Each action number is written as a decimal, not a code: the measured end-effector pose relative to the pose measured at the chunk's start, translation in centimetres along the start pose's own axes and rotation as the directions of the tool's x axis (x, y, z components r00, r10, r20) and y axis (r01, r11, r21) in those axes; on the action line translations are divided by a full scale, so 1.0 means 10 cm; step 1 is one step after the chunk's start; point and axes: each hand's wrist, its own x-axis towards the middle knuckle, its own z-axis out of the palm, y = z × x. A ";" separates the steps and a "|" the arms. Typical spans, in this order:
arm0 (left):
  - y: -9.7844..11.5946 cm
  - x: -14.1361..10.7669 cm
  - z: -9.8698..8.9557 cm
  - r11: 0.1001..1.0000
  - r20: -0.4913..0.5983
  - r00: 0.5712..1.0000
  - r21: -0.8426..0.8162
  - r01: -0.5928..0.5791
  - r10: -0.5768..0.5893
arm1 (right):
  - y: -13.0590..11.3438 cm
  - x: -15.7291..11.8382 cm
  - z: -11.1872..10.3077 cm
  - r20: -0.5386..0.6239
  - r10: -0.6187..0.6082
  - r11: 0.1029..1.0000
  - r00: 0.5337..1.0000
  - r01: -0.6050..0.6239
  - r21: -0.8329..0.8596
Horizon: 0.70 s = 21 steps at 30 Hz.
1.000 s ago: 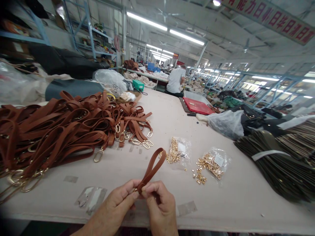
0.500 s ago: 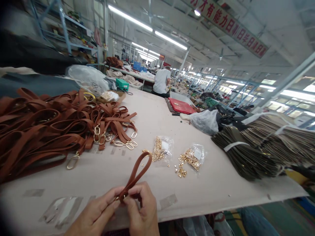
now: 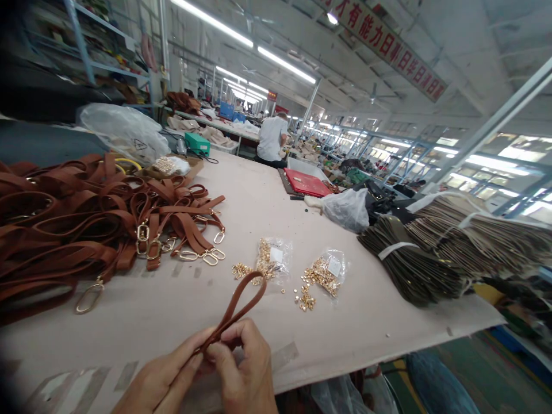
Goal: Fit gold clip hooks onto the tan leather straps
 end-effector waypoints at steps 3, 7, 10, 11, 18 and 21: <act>-0.06 0.13 -0.01 0.987 0.022 0.993 -0.110 0.116 -0.114 | 0.14 0.15 -0.33 -0.077 -0.047 0.949 0.996 0.021 -0.315; -0.12 0.23 -0.06 0.932 0.029 0.975 -0.290 0.218 -0.219 | 0.43 0.42 -0.79 -0.035 -0.234 0.453 0.972 0.078 -0.888; -0.12 0.26 -0.08 0.895 0.045 0.952 -0.329 0.300 -0.302 | 0.54 0.59 -0.93 0.017 -0.206 0.252 0.978 0.070 -0.965; -0.11 0.26 -0.09 0.889 0.036 0.944 -0.326 0.322 -0.329 | 0.55 0.64 -0.93 0.024 -0.194 0.238 0.981 0.070 -0.969; -0.11 0.27 -0.15 0.861 0.013 0.929 -0.371 0.349 -0.371 | 0.44 0.83 -0.86 0.070 -0.165 0.142 0.984 0.094 -0.985; -0.07 0.27 -0.14 0.849 0.007 0.928 -0.400 0.344 -0.373 | 0.44 0.83 -0.89 0.045 -0.197 0.198 0.979 0.084 -0.977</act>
